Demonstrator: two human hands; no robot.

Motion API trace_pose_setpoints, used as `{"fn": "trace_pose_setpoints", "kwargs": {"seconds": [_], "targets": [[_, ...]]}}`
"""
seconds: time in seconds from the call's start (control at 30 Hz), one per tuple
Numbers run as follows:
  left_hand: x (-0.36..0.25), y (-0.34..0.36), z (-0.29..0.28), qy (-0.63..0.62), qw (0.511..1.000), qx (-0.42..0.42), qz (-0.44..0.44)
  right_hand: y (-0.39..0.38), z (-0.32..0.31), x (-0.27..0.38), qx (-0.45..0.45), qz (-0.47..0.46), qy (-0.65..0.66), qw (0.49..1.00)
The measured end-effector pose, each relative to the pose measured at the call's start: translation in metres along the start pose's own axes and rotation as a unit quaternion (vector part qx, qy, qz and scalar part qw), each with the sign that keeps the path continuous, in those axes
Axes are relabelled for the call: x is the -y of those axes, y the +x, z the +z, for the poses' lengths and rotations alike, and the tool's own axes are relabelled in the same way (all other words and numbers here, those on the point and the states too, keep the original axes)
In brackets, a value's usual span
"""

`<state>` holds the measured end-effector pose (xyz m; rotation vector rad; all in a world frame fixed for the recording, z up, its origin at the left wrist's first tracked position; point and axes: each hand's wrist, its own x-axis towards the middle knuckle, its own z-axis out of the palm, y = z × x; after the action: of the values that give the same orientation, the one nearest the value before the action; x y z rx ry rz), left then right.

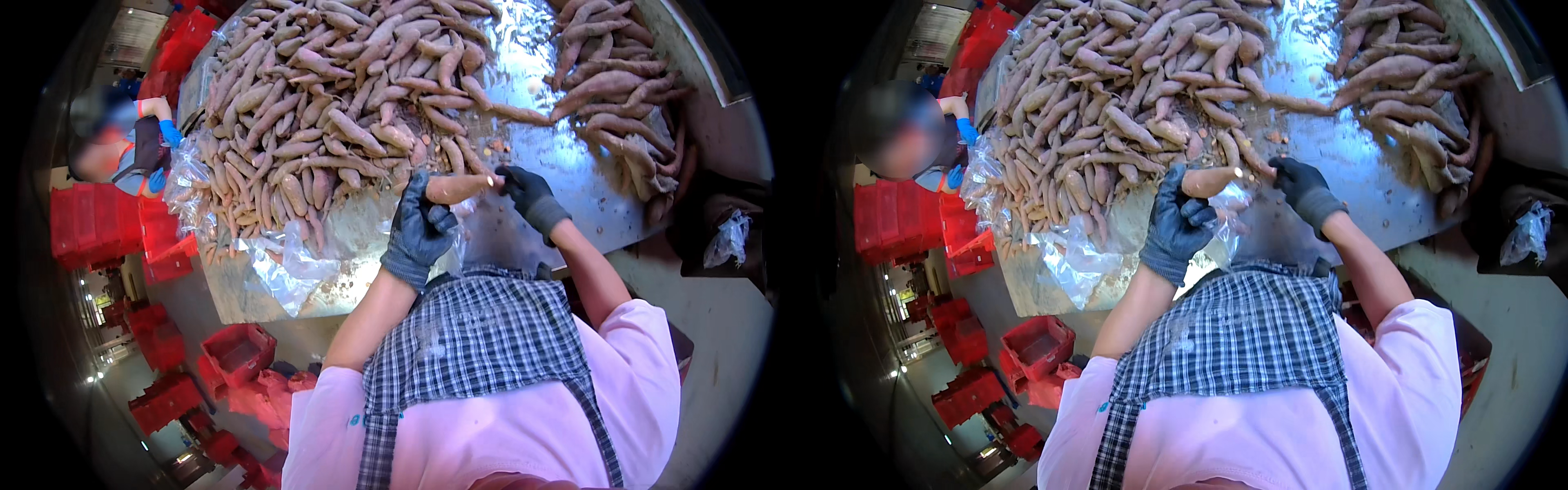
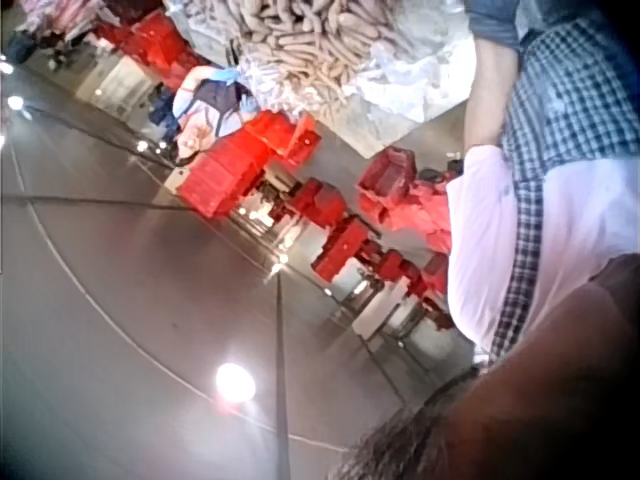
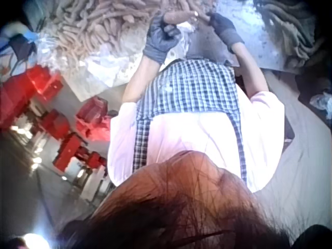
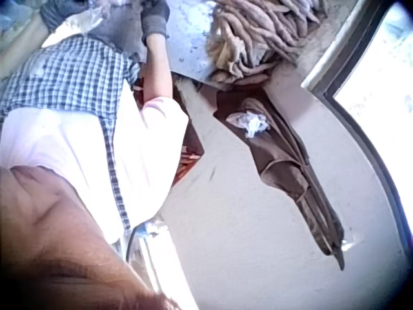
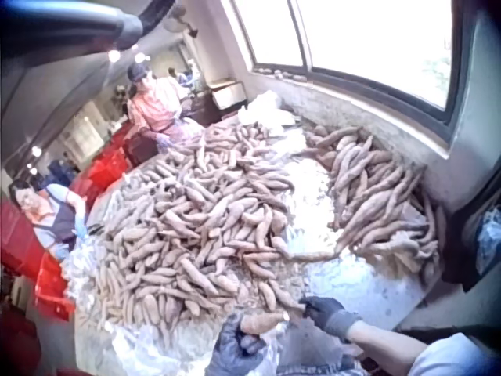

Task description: The person peels sweet potatoes using a small knife, removing the skin in strips. They handle the potatoes one at a time, rotating them to peel all sides, and place the peeled items into a plastic bag on the table. The process is repetitive, with the person continuously selecting new potatoes from a large pile.

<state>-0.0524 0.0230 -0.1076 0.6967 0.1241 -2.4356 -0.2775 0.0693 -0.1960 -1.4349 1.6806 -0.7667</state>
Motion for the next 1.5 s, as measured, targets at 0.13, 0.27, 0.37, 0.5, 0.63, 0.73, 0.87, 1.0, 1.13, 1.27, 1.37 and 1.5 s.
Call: {"fn": "trace_pose_setpoints", "kwargs": {"seconds": [0.13, 0.27, 0.37, 0.5, 0.63, 0.73, 0.87, 1.0, 1.13, 1.27, 1.37, 1.5], "targets": [[0.005, -0.014, 0.044, 0.16, 0.979, -0.098, 0.074, -0.019, -0.028, 0.059, 0.075, 0.093, 0.322, 0.939], [0.006, -0.017, 0.029, 0.43, 0.884, -0.077, 0.17, -0.03, -0.038, 0.111, 0.147, 0.101, 0.378, 0.908], [-0.021, -0.052, 0.055, 0.53, 0.832, -0.081, 0.146, -0.036, -0.056, 0.099, 0.098, 0.062, 0.323, 0.939], [-0.038, -0.084, 0.058, 0.481, 0.862, -0.114, 0.113, -0.043, -0.065, 0.1, 0.142, 0.064, 0.324, 0.933], [-0.019, -0.074, 0.043, 0.423, 0.897, -0.065, 0.111, -0.047, -0.054, 0.094, 0.173, -0.004, 0.354, 0.919], [-0.006, -0.055, 0.042, 0.388, 0.916, 0.014, 0.098, -0.046, -0.049, 0.092, 0.235, 0.091, 0.427, 0.869], [0.01, -0.041, 0.028, 0.431, 0.897, 0.008, 0.098, -0.052, -0.037, 0.108, 0.218, 0.149, 0.408, 0.874], [0.016, -0.034, 0.012, 0.484, 0.86, -0.028, 0.156, -0.055, -0.023, 0.103, 0.208, 0.105, 0.332, 0.914], [0.009, -0.041, 0.026, 0.519, 0.829, -0.137, 0.158, -0.059, -0.029, 0.115, 0.148, 0.08, 0.296, 0.94], [-0.022, -0.09, 0.05, 0.442, 0.876, -0.072, 0.182, -0.059, -0.053, 0.105, 0.163, 0.005, 0.227, 0.96], [-0.024, -0.1, 0.052, 0.435, 0.893, -0.045, 0.109, -0.061, -0.052, 0.121, 0.241, 0.086, 0.14, 0.957], [-0.021, -0.096, 0.052, 0.439, 0.893, -0.019, 0.098, -0.047, 0.01, 0.095, 0.177, -0.171, -0.064, 0.967]]}}
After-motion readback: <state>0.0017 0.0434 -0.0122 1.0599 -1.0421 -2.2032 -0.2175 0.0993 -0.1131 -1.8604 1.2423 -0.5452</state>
